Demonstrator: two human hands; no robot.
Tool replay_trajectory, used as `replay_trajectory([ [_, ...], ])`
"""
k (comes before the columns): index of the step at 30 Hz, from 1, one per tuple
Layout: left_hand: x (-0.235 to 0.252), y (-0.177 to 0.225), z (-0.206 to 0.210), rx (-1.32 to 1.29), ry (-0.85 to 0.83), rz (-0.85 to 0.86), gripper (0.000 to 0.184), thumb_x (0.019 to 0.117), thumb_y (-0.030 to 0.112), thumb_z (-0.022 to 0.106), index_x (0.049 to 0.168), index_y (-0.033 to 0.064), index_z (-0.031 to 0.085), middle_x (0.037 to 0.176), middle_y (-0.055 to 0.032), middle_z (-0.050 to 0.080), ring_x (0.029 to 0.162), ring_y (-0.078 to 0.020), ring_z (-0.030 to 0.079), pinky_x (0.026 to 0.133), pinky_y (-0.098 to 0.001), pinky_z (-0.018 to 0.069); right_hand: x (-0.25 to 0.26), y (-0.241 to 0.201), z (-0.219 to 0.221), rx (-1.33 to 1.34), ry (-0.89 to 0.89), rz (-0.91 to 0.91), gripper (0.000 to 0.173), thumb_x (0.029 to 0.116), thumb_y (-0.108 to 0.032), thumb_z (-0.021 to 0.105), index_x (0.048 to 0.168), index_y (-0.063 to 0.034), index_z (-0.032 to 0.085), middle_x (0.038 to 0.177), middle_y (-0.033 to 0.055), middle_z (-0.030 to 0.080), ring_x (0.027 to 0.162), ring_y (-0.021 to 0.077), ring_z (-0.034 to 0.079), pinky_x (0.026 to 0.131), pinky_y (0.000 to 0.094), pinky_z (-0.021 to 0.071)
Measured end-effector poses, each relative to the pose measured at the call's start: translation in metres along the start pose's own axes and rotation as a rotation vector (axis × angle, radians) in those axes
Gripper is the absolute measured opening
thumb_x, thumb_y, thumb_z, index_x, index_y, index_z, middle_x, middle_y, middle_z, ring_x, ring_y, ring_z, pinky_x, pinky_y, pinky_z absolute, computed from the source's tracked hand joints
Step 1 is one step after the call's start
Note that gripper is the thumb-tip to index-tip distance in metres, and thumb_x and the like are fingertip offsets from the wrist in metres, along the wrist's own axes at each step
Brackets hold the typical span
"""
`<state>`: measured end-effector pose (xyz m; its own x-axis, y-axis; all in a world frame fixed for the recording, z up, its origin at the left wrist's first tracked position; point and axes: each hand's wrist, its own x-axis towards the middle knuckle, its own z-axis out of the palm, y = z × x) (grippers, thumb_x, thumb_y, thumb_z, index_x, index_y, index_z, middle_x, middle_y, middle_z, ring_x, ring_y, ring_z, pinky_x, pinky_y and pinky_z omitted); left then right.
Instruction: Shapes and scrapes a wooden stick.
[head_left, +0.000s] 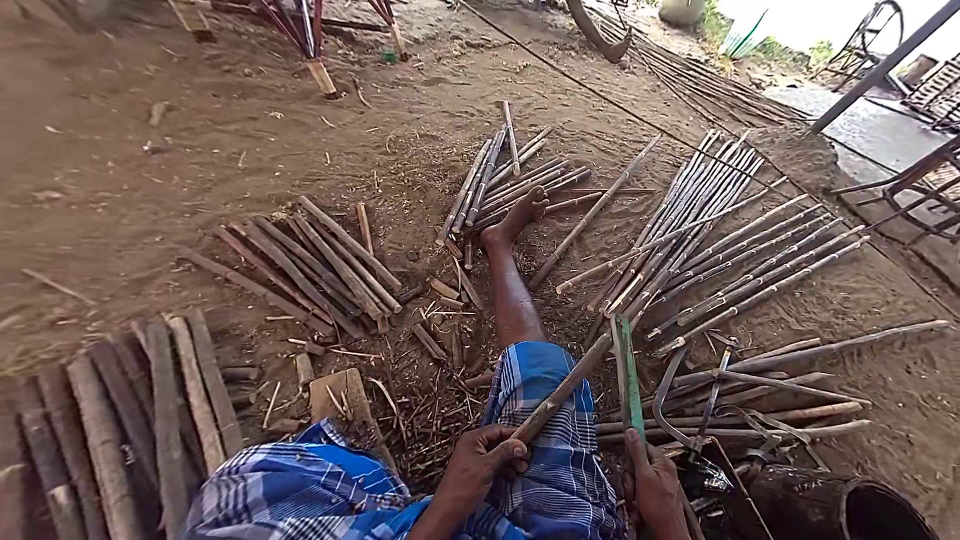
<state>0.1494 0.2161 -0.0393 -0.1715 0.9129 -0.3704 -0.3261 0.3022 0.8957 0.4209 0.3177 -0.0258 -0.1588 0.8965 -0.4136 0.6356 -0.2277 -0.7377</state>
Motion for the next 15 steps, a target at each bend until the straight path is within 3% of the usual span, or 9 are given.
replay_trajectory([
  [3, -0.006, -0.004, -0.003, -0.008, -0.014, -0.007, 0.025, 0.0998, 0.022, 0.066, 0.107, -0.0014, 0.071, 0.09, -0.0138, 0.076, 0.077, -0.0242, 0.075, 0.074, -0.037, 0.0645, -0.019, -0.003, 0.004, -0.21, -0.109, -0.095, 0.058, 0.098, -0.066, 0.051, 0.088, -0.013, 0.072, 0.069, 0.0021, 0.065, 0.064, 0.0173, 0.065, 0.063, 0.0448, 0.0554],
  [4, -0.007, -0.005, -0.003, -0.015, -0.006, -0.004, 0.025, 0.0996, 0.023, 0.067, 0.105, -0.0016, 0.071, 0.089, -0.0146, 0.076, 0.077, -0.0245, 0.075, 0.073, -0.0371, 0.0644, -0.015, -0.001, 0.001, -0.2, -0.099, -0.089, 0.058, 0.0971, -0.067, 0.052, 0.087, -0.0128, 0.072, 0.068, 0.0023, 0.064, 0.063, 0.0179, 0.064, 0.062, 0.0455, 0.0545],
  [7, -0.002, -0.004, -0.001, -0.043, 0.021, -0.002, 0.025, 0.0987, 0.022, 0.068, 0.103, -0.0024, 0.071, 0.087, -0.016, 0.076, 0.076, -0.0259, 0.075, 0.072, -0.0383, 0.0649, -0.006, 0.0, 0.002, -0.026, -0.061, -0.027, 0.059, 0.1021, -0.06, 0.048, 0.083, -0.0074, 0.066, 0.057, 0.0052, 0.055, 0.046, 0.0197, 0.054, 0.045, 0.041, 0.0488],
  [10, -0.006, -0.004, 0.0, -0.026, 0.031, -0.027, 0.023, 0.0979, 0.021, 0.069, 0.103, -0.0021, 0.071, 0.087, -0.0152, 0.076, 0.076, -0.0256, 0.075, 0.073, -0.0385, 0.0649, -0.023, -0.002, 0.001, -0.195, -0.173, -0.084, 0.055, 0.0992, -0.061, 0.053, 0.086, -0.0114, 0.072, 0.068, 0.0038, 0.064, 0.064, 0.0192, 0.064, 0.063, 0.0462, 0.0539],
  [11, -0.005, -0.002, 0.002, -0.015, 0.041, -0.036, 0.022, 0.098, 0.019, 0.069, 0.103, -0.002, 0.071, 0.087, -0.0149, 0.076, 0.076, -0.0255, 0.075, 0.072, -0.0386, 0.0647, -0.018, -0.003, -0.002, -0.166, -0.159, -0.07, 0.055, 0.099, -0.061, 0.054, 0.087, -0.0104, 0.072, 0.067, 0.0043, 0.062, 0.061, 0.0196, 0.062, 0.06, 0.0463, 0.053],
  [13, -0.002, -0.001, 0.003, -0.02, 0.055, -0.036, 0.021, 0.0983, 0.018, 0.068, 0.102, -0.0024, 0.071, 0.087, -0.0149, 0.076, 0.075, -0.0253, 0.075, 0.072, -0.0382, 0.0648, -0.01, -0.004, -0.002, -0.03, -0.135, -0.015, 0.056, 0.1028, -0.058, 0.048, 0.084, -0.0079, 0.065, 0.057, 0.0041, 0.054, 0.046, 0.0177, 0.052, 0.045, 0.0389, 0.047],
  [14, -0.002, -0.002, 0.004, -0.029, 0.06, -0.038, 0.021, 0.0982, 0.018, 0.069, 0.102, -0.0025, 0.071, 0.087, -0.0149, 0.076, 0.075, -0.0253, 0.075, 0.072, -0.0381, 0.0648, -0.015, -0.006, 0.0, -0.047, -0.17, -0.028, 0.056, 0.1035, -0.057, 0.048, 0.083, -0.007, 0.065, 0.057, 0.0045, 0.054, 0.046, 0.0178, 0.052, 0.045, 0.0387, 0.0477],
  [15, -0.002, -0.002, 0.005, -0.033, 0.064, -0.042, 0.02, 0.0981, 0.018, 0.069, 0.1, -0.0024, 0.071, 0.086, -0.0147, 0.076, 0.074, -0.0251, 0.075, 0.072, -0.038, 0.0649, -0.023, -0.009, 0.001, -0.148, -0.225, -0.065, 0.057, 0.1018, -0.058, 0.05, 0.084, -0.0068, 0.068, 0.063, 0.0061, 0.058, 0.056, 0.0207, 0.058, 0.055, 0.0443, 0.0509],
])
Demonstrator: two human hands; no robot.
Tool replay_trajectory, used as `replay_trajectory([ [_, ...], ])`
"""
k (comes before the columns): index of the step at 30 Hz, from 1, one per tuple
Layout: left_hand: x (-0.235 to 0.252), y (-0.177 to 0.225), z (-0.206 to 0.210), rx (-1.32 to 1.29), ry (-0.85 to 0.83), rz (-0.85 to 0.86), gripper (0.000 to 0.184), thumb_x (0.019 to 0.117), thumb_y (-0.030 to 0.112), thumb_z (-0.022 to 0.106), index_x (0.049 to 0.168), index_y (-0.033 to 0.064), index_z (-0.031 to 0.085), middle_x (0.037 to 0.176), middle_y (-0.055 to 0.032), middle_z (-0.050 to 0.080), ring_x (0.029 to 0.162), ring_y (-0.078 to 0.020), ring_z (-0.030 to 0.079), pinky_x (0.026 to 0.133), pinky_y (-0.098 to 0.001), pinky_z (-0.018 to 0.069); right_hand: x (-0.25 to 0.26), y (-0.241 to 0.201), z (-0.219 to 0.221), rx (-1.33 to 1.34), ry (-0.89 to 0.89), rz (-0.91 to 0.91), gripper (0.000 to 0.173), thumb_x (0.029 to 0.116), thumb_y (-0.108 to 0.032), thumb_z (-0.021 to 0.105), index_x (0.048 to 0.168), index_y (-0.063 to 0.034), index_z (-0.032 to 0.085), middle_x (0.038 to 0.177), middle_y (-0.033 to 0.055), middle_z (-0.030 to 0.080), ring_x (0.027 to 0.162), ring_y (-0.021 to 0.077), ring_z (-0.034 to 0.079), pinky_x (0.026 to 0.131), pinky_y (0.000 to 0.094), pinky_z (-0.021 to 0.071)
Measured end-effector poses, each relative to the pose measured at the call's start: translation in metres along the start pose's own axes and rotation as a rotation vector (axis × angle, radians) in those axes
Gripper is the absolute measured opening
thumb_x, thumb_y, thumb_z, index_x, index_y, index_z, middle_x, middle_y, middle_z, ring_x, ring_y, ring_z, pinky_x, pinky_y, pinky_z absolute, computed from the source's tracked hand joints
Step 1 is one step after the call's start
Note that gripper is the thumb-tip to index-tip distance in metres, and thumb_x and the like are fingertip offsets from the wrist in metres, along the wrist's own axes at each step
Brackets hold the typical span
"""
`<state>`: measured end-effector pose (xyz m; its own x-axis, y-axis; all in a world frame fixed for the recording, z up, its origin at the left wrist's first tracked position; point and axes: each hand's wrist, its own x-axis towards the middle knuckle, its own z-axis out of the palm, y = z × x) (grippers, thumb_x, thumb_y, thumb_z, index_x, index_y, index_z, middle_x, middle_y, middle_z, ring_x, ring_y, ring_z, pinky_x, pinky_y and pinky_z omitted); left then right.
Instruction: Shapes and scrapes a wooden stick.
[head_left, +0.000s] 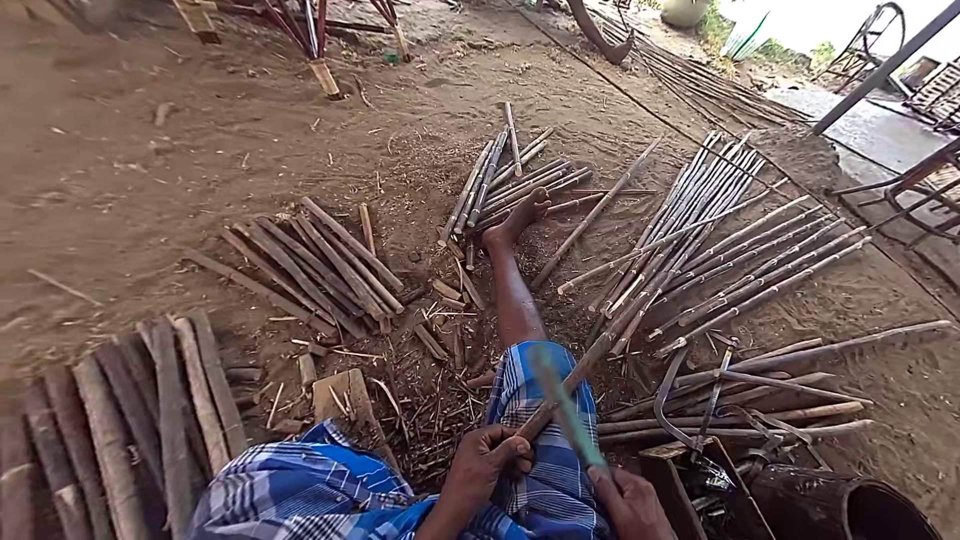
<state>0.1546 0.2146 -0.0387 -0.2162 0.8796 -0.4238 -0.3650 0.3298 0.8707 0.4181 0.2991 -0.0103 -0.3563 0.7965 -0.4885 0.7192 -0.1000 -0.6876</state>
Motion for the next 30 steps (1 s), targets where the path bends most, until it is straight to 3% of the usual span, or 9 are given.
replay_trajectory([
  [2, -0.001, -0.001, -0.001, -0.006, 0.0, 0.015, 0.02, 0.0971, 0.017, 0.07, 0.1, -0.003, 0.071, 0.085, -0.0155, 0.075, 0.073, -0.0259, 0.075, 0.071, -0.0388, 0.065, -0.001, 0.0, -0.001, -0.059, -0.015, -0.019, 0.059, 0.0994, -0.062, 0.052, 0.087, -0.0086, 0.071, 0.067, 0.0061, 0.062, 0.063, 0.0219, 0.062, 0.061, 0.0479, 0.0526],
  [5, 0.003, 0.0, -0.002, 0.074, 0.032, 0.069, 0.025, 0.0899, 0.022, 0.078, 0.102, 0.0012, 0.074, 0.085, -0.0117, 0.075, 0.074, -0.0235, 0.074, 0.073, -0.0377, 0.0644, 0.031, 0.004, -0.015, 0.12, 0.148, 0.055, 0.061, 0.101, -0.064, 0.047, 0.085, -0.0076, 0.064, 0.056, 0.0052, 0.054, 0.044, 0.02, 0.052, 0.042, 0.0405, 0.0479],
  [9, -0.001, -0.006, -0.006, 0.154, 0.043, 0.082, 0.029, 0.087, 0.028, 0.082, 0.1, 0.004, 0.074, 0.086, -0.0084, 0.076, 0.076, -0.0217, 0.075, 0.075, -0.0374, 0.0653, 0.014, -0.015, -0.006, -0.209, -0.055, -0.053, 0.064, 0.0949, -0.073, 0.049, 0.085, -0.0123, 0.069, 0.069, 0.0054, 0.061, 0.066, 0.0233, 0.064, 0.063, 0.0513, 0.0535],
  [13, 0.001, -0.001, -0.007, 0.15, 0.013, 0.059, 0.026, 0.1, 0.029, 0.066, 0.099, 0.0032, 0.072, 0.082, -0.0084, 0.076, 0.071, -0.0213, 0.074, 0.071, -0.0358, 0.0642, 0.034, 0.003, -0.019, 0.125, 0.219, 0.064, 0.06, 0.1027, -0.061, 0.047, 0.087, -0.0048, 0.064, 0.057, 0.0062, 0.054, 0.043, 0.0207, 0.052, 0.042, 0.0411, 0.0482],
  [16, -0.003, -0.007, -0.011, 0.138, -0.009, 0.036, 0.031, 0.1043, 0.03, 0.058, 0.097, 0.0024, 0.069, 0.082, -0.0094, 0.075, 0.07, -0.0213, 0.074, 0.069, -0.0356, 0.0643, 0.008, 0.005, -0.001, -0.076, 0.059, -0.012, 0.056, 0.0991, -0.062, 0.052, 0.089, -0.0103, 0.073, 0.072, 0.005, 0.066, 0.067, 0.0204, 0.066, 0.066, 0.0479, 0.0554],
  [20, 0.002, -0.007, -0.007, 0.118, -0.009, 0.052, 0.031, 0.1041, 0.03, 0.058, 0.097, 0.0017, 0.07, 0.08, -0.0105, 0.075, 0.068, -0.0217, 0.073, 0.067, -0.0357, 0.0636, 0.022, 0.015, 0.001, 0.167, 0.174, 0.03, 0.056, 0.1034, -0.057, 0.049, 0.083, -0.0078, 0.065, 0.056, 0.0034, 0.054, 0.045, 0.0169, 0.052, 0.043, 0.0376, 0.0471],
  [24, -0.001, -0.008, -0.01, 0.117, -0.023, 0.053, 0.033, 0.1045, 0.03, 0.058, 0.095, 0.0012, 0.069, 0.08, -0.011, 0.075, 0.068, -0.0223, 0.074, 0.068, -0.0362, 0.0644, 0.01, 0.012, 0.001, -0.017, 0.032, -0.011, 0.057, 0.0978, -0.065, 0.052, 0.085, -0.0134, 0.071, 0.068, 0.0018, 0.063, 0.064, 0.0174, 0.063, 0.063, 0.0451, 0.0542],
  [27, 0.003, -0.007, -0.011, 0.114, -0.008, 0.055, 0.033, 0.1045, 0.031, 0.058, 0.094, 0.0018, 0.069, 0.08, -0.0107, 0.075, 0.069, -0.0226, 0.074, 0.069, -0.037, 0.0644, 0.025, 0.01, -0.01, 0.258, 0.123, 0.061, 0.053, 0.105, -0.054, 0.049, 0.084, -0.0058, 0.06, 0.054, 0.0029, 0.05, 0.04, 0.0151, 0.047, 0.038, 0.0347, 0.0447],
  [30, 0.002, -0.01, -0.012, 0.108, -0.008, 0.055, 0.033, 0.1053, 0.03, 0.056, 0.095, 0.0012, 0.069, 0.079, -0.0104, 0.075, 0.068, -0.022, 0.074, 0.067, -0.036, 0.0645, 0.008, 0.001, 0.002, 0.023, -0.034, 0.002, 0.056, 0.1021, -0.058, 0.05, 0.083, -0.0081, 0.069, 0.065, 0.0053, 0.059, 0.06, 0.0203, 0.06, 0.06, 0.045, 0.0513],
])
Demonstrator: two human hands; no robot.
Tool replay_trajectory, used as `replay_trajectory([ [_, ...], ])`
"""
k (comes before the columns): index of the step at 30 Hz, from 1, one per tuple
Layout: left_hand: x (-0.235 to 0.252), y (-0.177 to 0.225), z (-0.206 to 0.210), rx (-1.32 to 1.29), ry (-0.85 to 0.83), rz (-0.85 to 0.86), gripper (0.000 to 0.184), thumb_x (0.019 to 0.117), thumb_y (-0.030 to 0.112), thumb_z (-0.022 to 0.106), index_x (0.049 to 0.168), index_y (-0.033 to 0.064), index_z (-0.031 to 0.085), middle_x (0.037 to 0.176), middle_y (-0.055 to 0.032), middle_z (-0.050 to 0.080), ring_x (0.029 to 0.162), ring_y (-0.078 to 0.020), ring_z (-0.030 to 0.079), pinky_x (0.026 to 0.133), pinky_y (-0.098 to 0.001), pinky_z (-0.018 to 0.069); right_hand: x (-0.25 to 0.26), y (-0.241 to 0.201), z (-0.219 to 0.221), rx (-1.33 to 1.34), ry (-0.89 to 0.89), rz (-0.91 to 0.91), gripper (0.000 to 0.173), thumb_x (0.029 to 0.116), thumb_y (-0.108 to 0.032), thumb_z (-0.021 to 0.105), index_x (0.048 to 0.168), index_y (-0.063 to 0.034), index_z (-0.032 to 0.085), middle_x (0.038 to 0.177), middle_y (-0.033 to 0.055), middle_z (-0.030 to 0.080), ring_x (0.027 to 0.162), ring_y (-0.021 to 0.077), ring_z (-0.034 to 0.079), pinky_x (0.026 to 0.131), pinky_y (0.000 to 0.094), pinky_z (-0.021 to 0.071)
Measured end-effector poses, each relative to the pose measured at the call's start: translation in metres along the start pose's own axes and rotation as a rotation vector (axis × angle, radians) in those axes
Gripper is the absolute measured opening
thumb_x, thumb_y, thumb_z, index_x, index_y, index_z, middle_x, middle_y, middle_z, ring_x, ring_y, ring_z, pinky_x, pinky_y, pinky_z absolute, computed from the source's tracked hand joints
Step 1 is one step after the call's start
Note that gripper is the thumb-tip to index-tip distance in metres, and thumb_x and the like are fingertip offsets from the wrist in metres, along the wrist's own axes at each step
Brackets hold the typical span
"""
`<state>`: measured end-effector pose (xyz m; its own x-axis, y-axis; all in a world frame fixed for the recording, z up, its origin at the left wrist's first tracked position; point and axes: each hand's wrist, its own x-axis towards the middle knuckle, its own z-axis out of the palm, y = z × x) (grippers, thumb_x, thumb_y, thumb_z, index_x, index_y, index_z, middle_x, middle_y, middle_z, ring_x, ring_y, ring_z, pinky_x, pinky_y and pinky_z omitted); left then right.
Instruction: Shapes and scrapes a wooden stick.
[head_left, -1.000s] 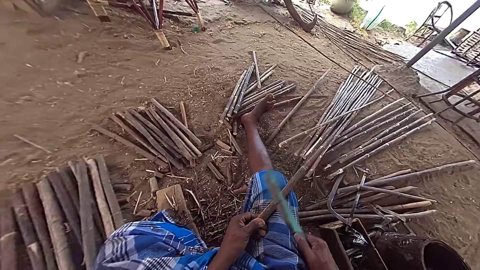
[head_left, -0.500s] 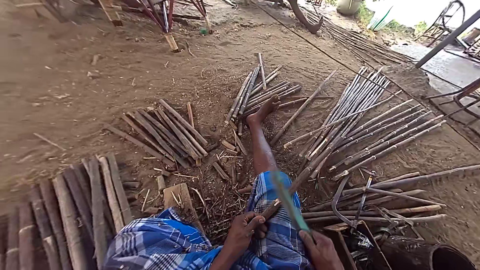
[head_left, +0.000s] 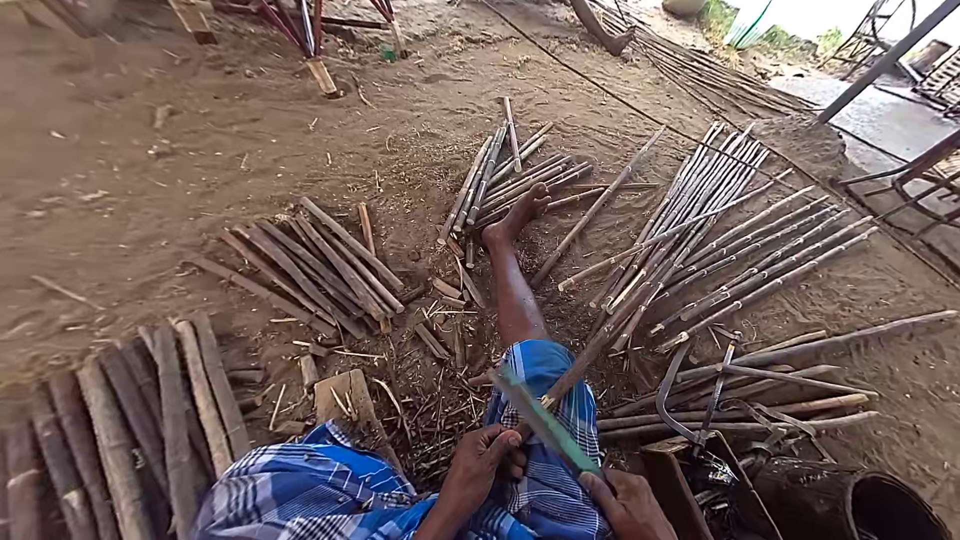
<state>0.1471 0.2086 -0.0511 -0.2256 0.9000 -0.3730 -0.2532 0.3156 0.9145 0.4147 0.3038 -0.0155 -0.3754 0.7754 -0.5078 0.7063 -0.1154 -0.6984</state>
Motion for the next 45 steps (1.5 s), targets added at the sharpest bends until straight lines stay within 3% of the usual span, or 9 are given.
replay_trajectory([
  [4, 0.0, 0.001, 0.0, -0.02, -0.008, 0.005, 0.037, 0.1071, 0.032, 0.052, 0.096, 0.0009, 0.069, 0.079, -0.0112, 0.075, 0.067, -0.022, 0.074, 0.066, -0.0355, 0.0642, 0.016, 0.008, -0.016, 0.274, 0.186, 0.061, 0.055, 0.1059, -0.053, 0.047, 0.084, -0.005, 0.061, 0.053, 0.0039, 0.05, 0.04, 0.0162, 0.047, 0.038, 0.0355, 0.045],
  [8, -0.004, -0.001, -0.002, -0.048, -0.029, -0.005, 0.042, 0.1104, 0.03, 0.043, 0.103, -0.0021, 0.069, 0.083, -0.0153, 0.075, 0.069, -0.0255, 0.074, 0.068, -0.0389, 0.0643, -0.012, -0.002, 0.004, -0.189, 0.016, -0.064, 0.057, 0.1009, -0.06, 0.051, 0.082, -0.009, 0.068, 0.065, 0.0065, 0.06, 0.062, 0.0225, 0.062, 0.061, 0.0474, 0.0519],
  [11, 0.0, 0.009, 0.002, 0.051, 0.003, 0.046, 0.038, 0.0994, 0.03, 0.066, 0.126, 0.0029, 0.064, 0.099, -0.0109, 0.074, 0.082, -0.0248, 0.074, 0.076, -0.0398, 0.0652, -0.007, -0.003, 0.0, -0.286, 0.009, -0.095, 0.059, 0.0994, -0.065, 0.048, 0.081, -0.0122, 0.066, 0.064, 0.0048, 0.059, 0.062, 0.0218, 0.062, 0.059, 0.0481, 0.0517],
  [18, -0.001, 0.013, -0.007, -0.074, 0.022, 0.033, 0.021, 0.0975, 0.013, 0.068, 0.112, -0.0027, 0.071, 0.09, -0.015, 0.075, 0.075, -0.0261, 0.074, 0.072, -0.0378, 0.0647, 0.018, 0.014, -0.013, 0.113, 0.224, 0.054, 0.06, 0.1025, -0.061, 0.047, 0.086, -0.0061, 0.066, 0.057, 0.006, 0.055, 0.045, 0.0209, 0.053, 0.044, 0.0414, 0.0484],
  [20, 0.002, 0.014, -0.009, -0.061, 0.006, 0.007, 0.019, 0.0987, 0.013, 0.067, 0.109, -0.0028, 0.072, 0.088, -0.0143, 0.075, 0.074, -0.0248, 0.074, 0.072, -0.0367, 0.0644, 0.002, 0.003, -0.002, -0.095, 0.109, -0.039, 0.059, 0.1017, -0.06, 0.049, 0.086, -0.0072, 0.07, 0.063, 0.0069, 0.06, 0.058, 0.0228, 0.061, 0.057, 0.0469, 0.0523],
  [25, 0.006, 0.02, -0.01, -0.012, -0.033, -0.02, 0.021, 0.0995, 0.02, 0.067, 0.104, -0.0001, 0.072, 0.085, -0.0116, 0.075, 0.072, -0.0223, 0.073, 0.07, -0.0347, 0.0637, 0.02, 0.011, -0.011, 0.046, 0.254, 0.061, 0.062, 0.1013, -0.063, 0.047, 0.086, -0.0066, 0.065, 0.058, 0.0058, 0.056, 0.047, 0.0216, 0.055, 0.047, 0.0439, 0.0501],
  [29, 0.007, 0.018, -0.012, -0.008, -0.068, -0.028, 0.024, 0.1031, 0.022, 0.061, 0.101, 0.0001, 0.07, 0.084, -0.0111, 0.075, 0.07, -0.0208, 0.072, 0.069, -0.0339, 0.0629, -0.001, -0.004, 0.0, -0.244, 0.098, -0.079, 0.062, 0.0989, -0.067, 0.048, 0.084, -0.0098, 0.068, 0.064, 0.0073, 0.061, 0.062, 0.025, 0.064, 0.059, 0.0511, 0.0536],
  [32, 0.011, 0.019, -0.014, 0.019, -0.083, -0.016, 0.03, 0.1055, 0.028, 0.057, 0.099, 0.0017, 0.07, 0.082, -0.0101, 0.074, 0.067, -0.0197, 0.071, 0.065, -0.0323, 0.0611, 0.025, 0.005, -0.012, 0.045, 0.256, 0.058, 0.06, 0.1013, -0.062, 0.048, 0.085, -0.0065, 0.066, 0.058, 0.006, 0.055, 0.048, 0.0217, 0.055, 0.047, 0.044, 0.0506],
  [45, 0.014, 0.019, -0.007, -0.009, -0.095, -0.058, 0.055, 0.111, 0.042, 0.036, 0.099, 0.0009, 0.07, 0.072, -0.0077, 0.07, 0.054, -0.0152, 0.062, 0.051, -0.0279, 0.0533, 0.019, -0.005, -0.003, -0.046, 0.211, 0.003, 0.059, 0.0994, -0.063, 0.05, 0.084, -0.0098, 0.069, 0.062, 0.0049, 0.059, 0.055, 0.0212, 0.059, 0.055, 0.0465, 0.0522],
])
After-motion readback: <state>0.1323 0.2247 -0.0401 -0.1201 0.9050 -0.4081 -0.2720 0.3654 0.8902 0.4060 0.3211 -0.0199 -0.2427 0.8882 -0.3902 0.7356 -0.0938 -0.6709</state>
